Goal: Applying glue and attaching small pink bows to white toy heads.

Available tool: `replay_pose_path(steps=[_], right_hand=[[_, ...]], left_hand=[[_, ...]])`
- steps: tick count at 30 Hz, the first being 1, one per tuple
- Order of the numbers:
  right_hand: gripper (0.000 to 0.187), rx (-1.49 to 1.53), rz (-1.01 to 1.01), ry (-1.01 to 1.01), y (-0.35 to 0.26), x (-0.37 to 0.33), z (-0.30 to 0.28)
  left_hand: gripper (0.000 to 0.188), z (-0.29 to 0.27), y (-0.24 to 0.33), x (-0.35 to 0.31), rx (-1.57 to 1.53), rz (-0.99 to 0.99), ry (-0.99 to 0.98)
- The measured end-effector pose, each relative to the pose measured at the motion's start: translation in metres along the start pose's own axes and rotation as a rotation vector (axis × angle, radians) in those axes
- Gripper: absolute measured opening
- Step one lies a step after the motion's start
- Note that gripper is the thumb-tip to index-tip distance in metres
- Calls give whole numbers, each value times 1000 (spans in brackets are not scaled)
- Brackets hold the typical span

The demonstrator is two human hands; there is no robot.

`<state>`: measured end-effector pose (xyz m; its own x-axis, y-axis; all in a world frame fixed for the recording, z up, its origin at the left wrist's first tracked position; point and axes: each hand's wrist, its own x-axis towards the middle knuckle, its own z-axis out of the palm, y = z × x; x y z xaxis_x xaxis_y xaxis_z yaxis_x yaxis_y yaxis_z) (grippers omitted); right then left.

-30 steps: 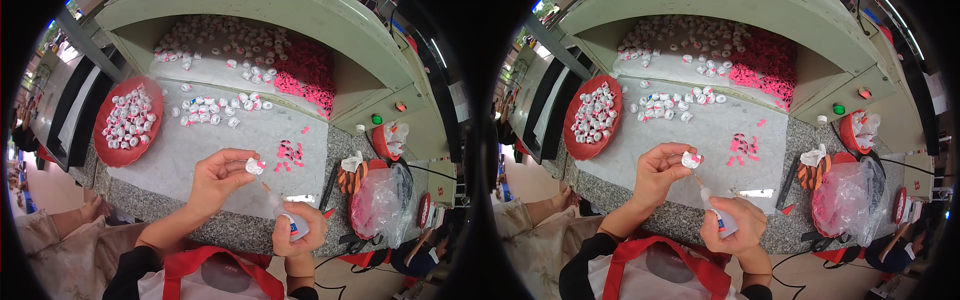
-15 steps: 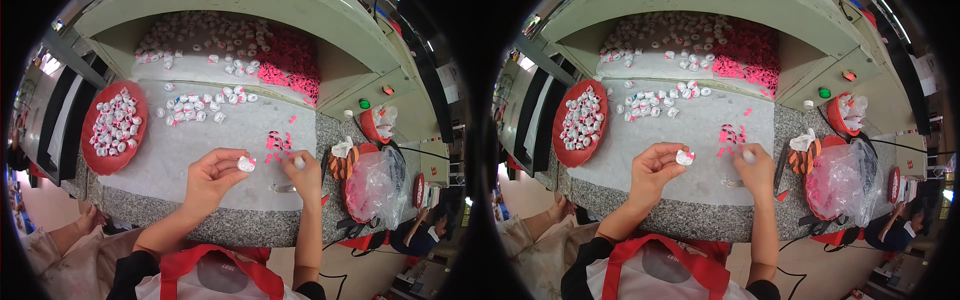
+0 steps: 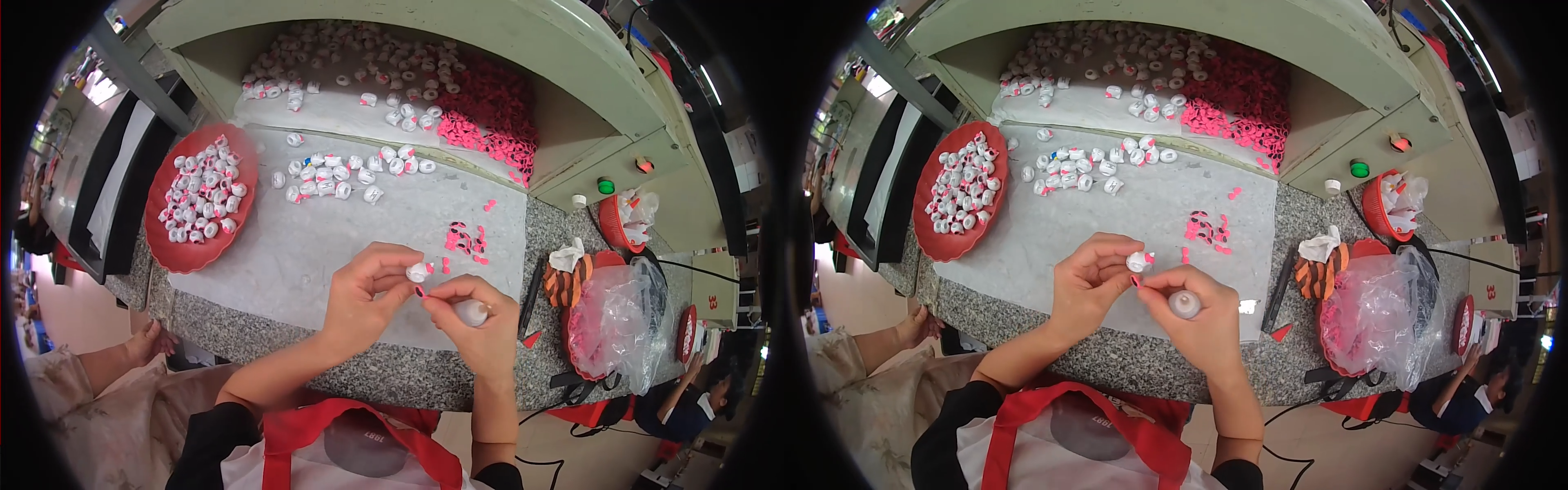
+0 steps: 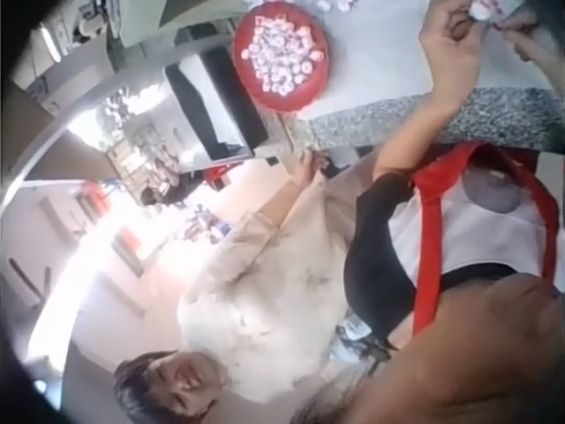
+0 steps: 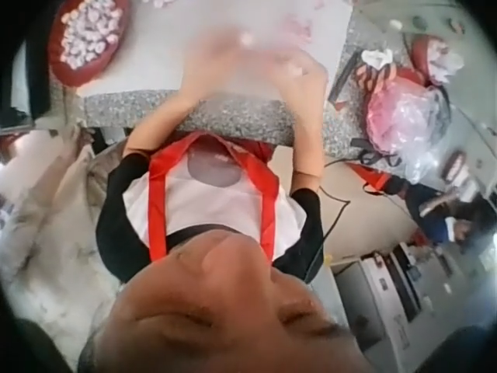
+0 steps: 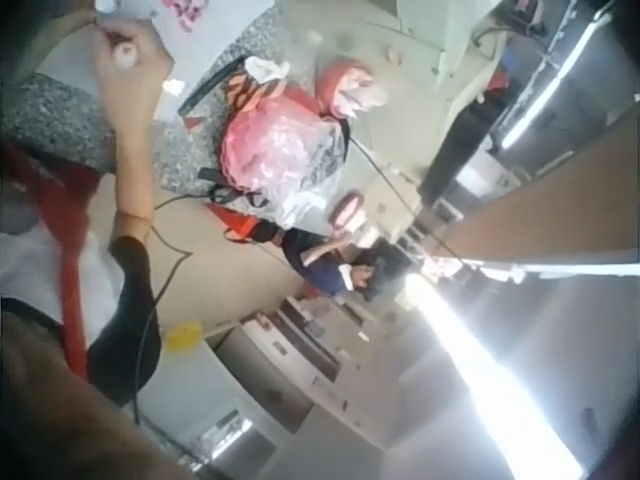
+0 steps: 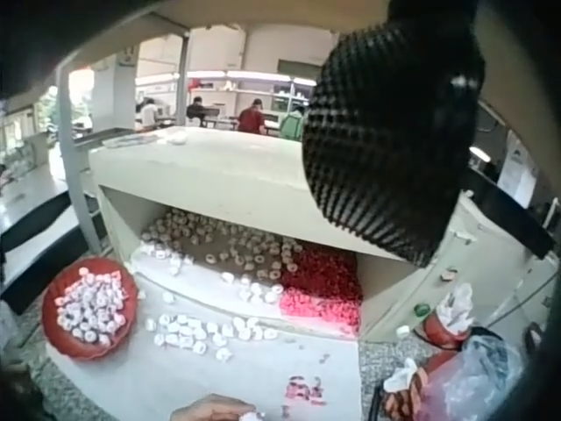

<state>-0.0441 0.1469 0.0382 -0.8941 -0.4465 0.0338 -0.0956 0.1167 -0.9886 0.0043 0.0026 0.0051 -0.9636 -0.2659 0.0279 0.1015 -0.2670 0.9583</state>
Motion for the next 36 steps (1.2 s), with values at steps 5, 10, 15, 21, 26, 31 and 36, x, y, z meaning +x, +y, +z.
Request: replay_pose_path(steps=[5, 10, 15, 21, 26, 31, 36], right_hand=[[13, -69, 62, 76, 2, -1, -3], [16, -164, -58, 150, 8, -2, -3], [22, -38, 1, 116, 2, -1, 2], [29, -11, -157, 48, 7, -1, -1], [26, -62, -204, 66, 10, -3, -8], [23, -53, -257, 36, 13, 0, -8], [21, 6, -114, -26, 11, 2, -4]], left_hand=[[31, 1, 1, -1, 82, 125, -126], [28, 5, 11, -1, -48, 43, -132], [27, -3, 5, 2, -227, -51, -178], [25, 6, 7, -7, 319, 402, -89], [23, 13, 8, -6, 206, 301, -102], [23, 7, 6, -10, 70, 206, -91], [24, -4, 9, -10, 7, 77, -84]])
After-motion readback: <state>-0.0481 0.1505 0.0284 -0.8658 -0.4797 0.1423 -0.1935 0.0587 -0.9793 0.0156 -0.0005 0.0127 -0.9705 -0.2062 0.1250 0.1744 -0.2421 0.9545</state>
